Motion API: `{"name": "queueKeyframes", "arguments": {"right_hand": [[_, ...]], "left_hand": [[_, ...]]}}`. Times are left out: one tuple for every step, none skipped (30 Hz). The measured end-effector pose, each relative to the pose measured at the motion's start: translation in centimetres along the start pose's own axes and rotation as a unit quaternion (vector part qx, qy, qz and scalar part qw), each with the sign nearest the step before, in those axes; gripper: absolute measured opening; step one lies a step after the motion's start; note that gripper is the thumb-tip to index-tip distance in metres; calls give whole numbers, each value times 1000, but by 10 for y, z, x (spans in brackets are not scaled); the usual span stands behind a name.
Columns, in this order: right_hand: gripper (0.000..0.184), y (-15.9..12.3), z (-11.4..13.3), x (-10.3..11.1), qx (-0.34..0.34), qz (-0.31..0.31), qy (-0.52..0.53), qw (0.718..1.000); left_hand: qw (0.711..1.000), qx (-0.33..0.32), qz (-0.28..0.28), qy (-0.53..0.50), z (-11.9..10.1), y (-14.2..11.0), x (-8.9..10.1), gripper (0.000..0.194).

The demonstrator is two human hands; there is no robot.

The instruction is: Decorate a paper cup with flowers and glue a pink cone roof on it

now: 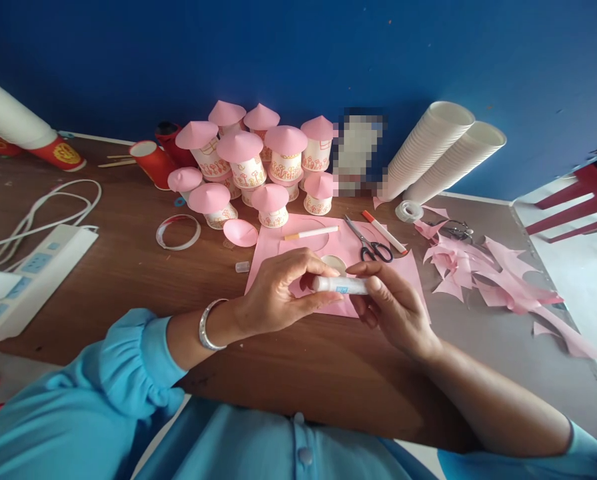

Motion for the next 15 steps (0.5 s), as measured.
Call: {"name": "queueKeyframes", "arguments": {"right_hand": [[31,1,-1,-1,-10,3,4,1000],[33,3,1,0,-2,-2,2,1000],[34,5,5,2,23,-12,-4,1000],[34,5,11,5,56,-24,-11,998],[34,5,17,6,88,-35,-16,995],[33,4,21,8,114,-43,-18,992],[29,3,23,8,128,-49,-18,990],[25,3,24,8,132,-52,-17,990],[20,2,24,8,128,-54,-16,990],[18,3,22,7,117,-52,-17,992],[17,3,19,5,101,-47,-20,994],[18,4,16,3,84,-39,-27,995],[20,4,14,2,72,-32,-35,996],[24,5,13,2,70,-26,-41,996],[28,4,14,3,79,-25,-45,996]], "left_hand": [[1000,-6,0,2,-1,0,-1,20],[1000,-9,-2,3,-2,1,-1,20],[1000,-8,-5,5,-1,1,-1,18],[1000,-3,-9,8,-1,1,0,17],[1000,3,-11,11,1,1,0,17],[1000,9,-13,12,2,0,0,17],[1000,13,-12,12,3,0,0,18],[1000,14,-10,9,3,-1,0,19],[1000,10,-6,6,2,-1,-1,19],[1000,7,-3,3,2,-2,-2,20],[1000,4,0,2,1,-2,-2,19],[1000,3,1,4,1,-2,-2,19],[1000,2,2,7,1,-2,-2,18],[1000,4,0,11,2,-2,-2,18],[1000,6,-2,13,3,-2,-2,18]]}}
Point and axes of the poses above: each hand's wrist, its own y-axis towards the middle knuckle, its own x-axis out of the back of the hand, z = x × y, the point moved 10 cm from there along y, towards the middle knuckle, and after that the axes turned 15 degrees about -z, right-handed, at the moved point
